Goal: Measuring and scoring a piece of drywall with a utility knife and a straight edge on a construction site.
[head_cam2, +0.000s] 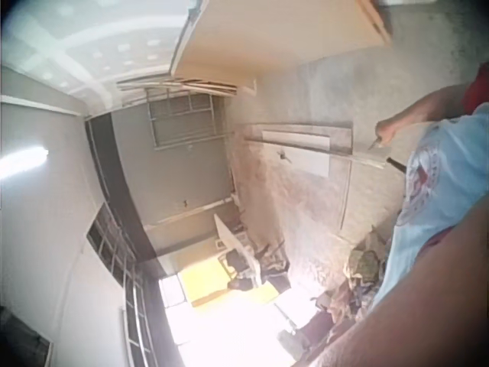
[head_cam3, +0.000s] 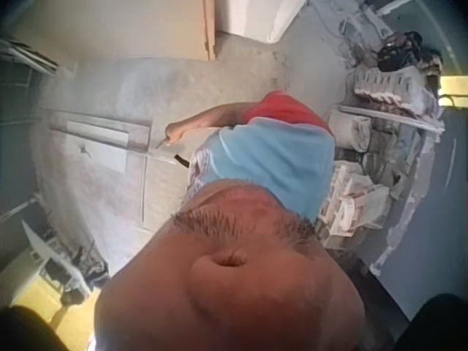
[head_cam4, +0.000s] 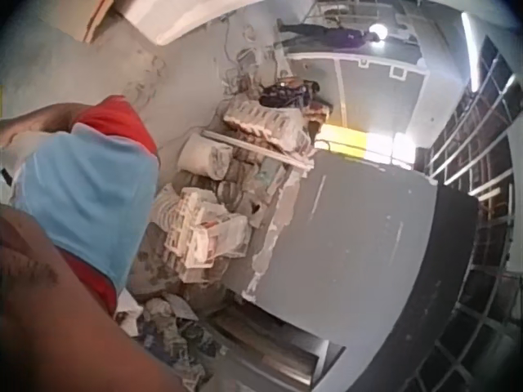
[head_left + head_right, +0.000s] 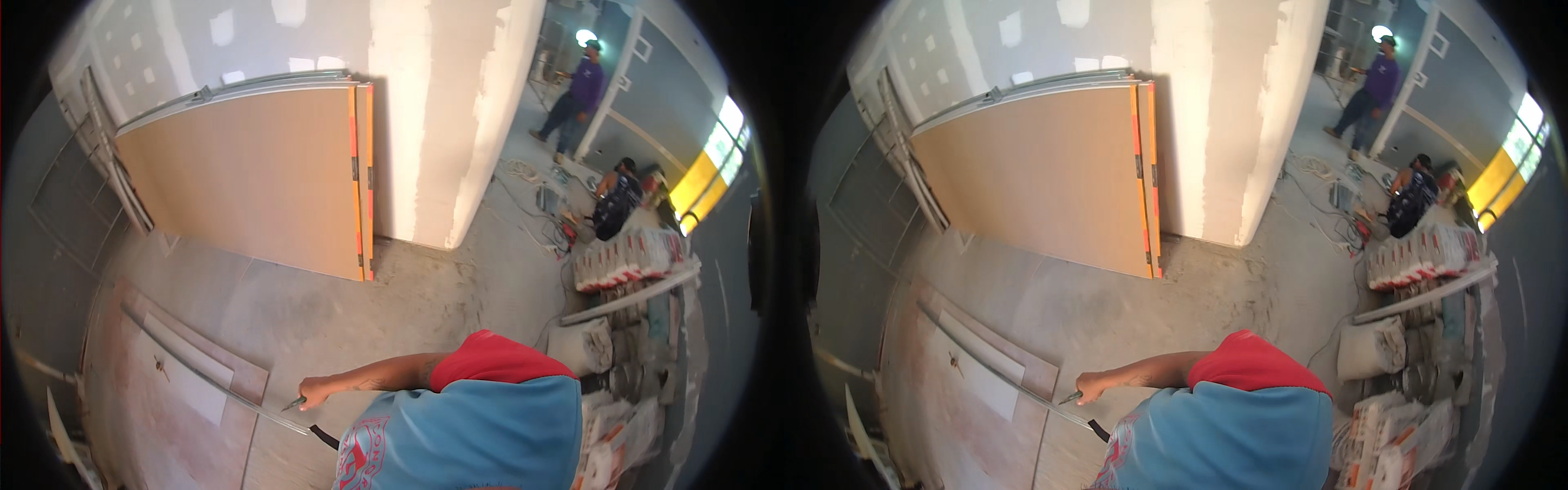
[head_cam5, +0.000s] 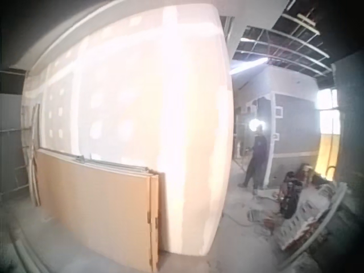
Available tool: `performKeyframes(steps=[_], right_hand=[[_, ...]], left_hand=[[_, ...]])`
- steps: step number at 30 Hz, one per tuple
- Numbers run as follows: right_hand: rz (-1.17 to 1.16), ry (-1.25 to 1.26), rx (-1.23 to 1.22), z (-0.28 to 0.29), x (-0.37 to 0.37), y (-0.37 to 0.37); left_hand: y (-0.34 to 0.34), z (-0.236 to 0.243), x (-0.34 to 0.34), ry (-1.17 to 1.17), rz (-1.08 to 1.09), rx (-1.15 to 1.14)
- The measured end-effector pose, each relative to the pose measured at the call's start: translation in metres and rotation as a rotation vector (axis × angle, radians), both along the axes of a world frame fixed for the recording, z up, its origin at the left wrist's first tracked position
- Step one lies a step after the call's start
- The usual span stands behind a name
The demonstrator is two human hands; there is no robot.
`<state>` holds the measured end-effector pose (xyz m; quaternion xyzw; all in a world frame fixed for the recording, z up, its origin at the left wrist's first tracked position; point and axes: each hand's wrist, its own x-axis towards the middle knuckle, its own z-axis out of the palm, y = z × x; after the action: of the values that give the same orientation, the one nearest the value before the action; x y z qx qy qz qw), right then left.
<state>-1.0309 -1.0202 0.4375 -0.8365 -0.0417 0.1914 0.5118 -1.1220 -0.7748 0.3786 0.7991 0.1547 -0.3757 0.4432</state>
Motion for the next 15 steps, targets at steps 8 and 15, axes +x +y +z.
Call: performKeyframes(steps=[8,15], right_hand=[[0.082,0.247,-0.228,-0.106,0.059,0.166],[0.017,0.206,-0.586,-0.064,0.139,0.323]], left_hand=[[0.272,0.056,0.144,-0.375,-0.216,0.12],[0.465,0.515,0.312,-1.972,-0.224,-0.193]])
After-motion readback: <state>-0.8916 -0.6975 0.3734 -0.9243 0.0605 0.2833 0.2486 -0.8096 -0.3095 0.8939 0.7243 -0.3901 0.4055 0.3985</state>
